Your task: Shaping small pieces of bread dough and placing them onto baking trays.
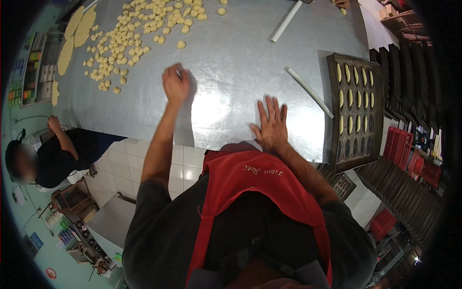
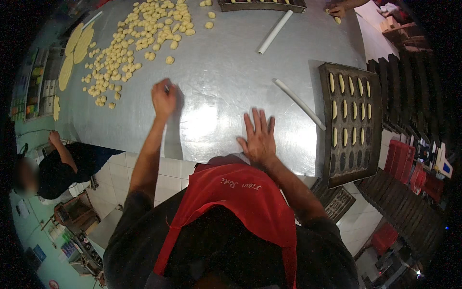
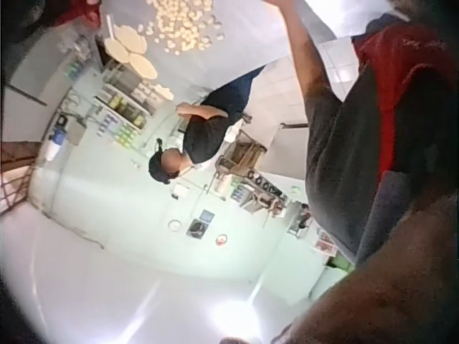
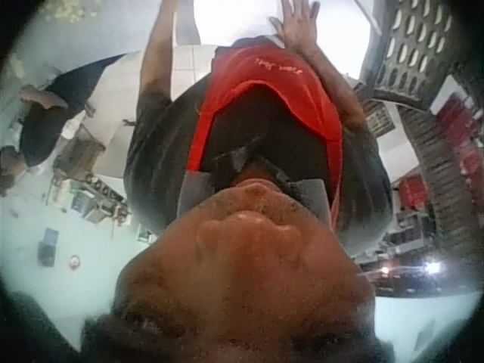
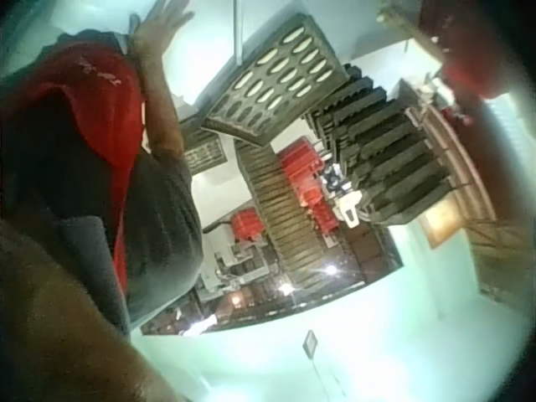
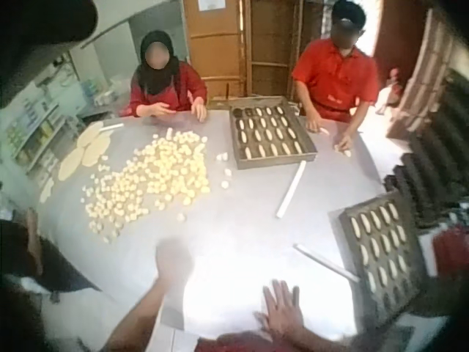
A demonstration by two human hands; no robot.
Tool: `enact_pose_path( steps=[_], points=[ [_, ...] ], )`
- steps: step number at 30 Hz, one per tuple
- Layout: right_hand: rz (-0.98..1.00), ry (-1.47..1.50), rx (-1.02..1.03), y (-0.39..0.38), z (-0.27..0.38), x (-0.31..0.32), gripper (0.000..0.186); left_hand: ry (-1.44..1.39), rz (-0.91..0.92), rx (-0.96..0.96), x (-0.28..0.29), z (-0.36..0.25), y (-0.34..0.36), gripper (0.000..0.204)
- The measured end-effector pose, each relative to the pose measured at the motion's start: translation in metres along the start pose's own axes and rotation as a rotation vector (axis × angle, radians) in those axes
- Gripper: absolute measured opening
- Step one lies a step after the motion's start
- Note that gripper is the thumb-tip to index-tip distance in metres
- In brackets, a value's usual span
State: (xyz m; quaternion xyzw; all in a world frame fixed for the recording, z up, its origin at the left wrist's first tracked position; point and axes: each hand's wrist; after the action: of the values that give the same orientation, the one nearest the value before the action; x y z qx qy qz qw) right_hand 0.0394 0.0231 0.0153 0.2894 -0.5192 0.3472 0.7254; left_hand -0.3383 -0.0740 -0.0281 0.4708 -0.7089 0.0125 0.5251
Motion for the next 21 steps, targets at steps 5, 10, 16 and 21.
enact_pose_path(
  steps=[5,10,16,21],
  points=[
    [-0.401,0.058,-0.024,0.048,-0.026,-0.026,0.059,0.106,-0.014,-0.031,-0.056,0.027,0.084,0.034],
    [-0.388,0.526,-0.051,-0.012,-0.031,-0.009,0.044,-0.358,0.226,0.17,-0.048,-0.026,0.046,0.03],
    [-0.317,0.388,-0.101,-0.062,-0.084,0.005,0.028,-0.688,0.33,0.24,-0.018,-0.066,-0.045,0.034],
    [-0.672,0.436,-0.555,-0.069,-0.173,0.101,0.02,-0.505,0.393,0.366,0.031,-0.093,-0.092,0.031]
  ],
)
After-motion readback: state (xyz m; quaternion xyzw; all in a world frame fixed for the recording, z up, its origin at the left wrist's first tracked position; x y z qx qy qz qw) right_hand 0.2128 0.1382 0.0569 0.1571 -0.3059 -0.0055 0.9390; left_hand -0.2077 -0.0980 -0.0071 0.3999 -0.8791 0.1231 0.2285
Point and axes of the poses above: each hand's wrist, its own y-axis towards the middle knuckle, its own x-axis out of the back of the hand, z = x × y, and after that the axes turned 10 degrees about -z, right-handed
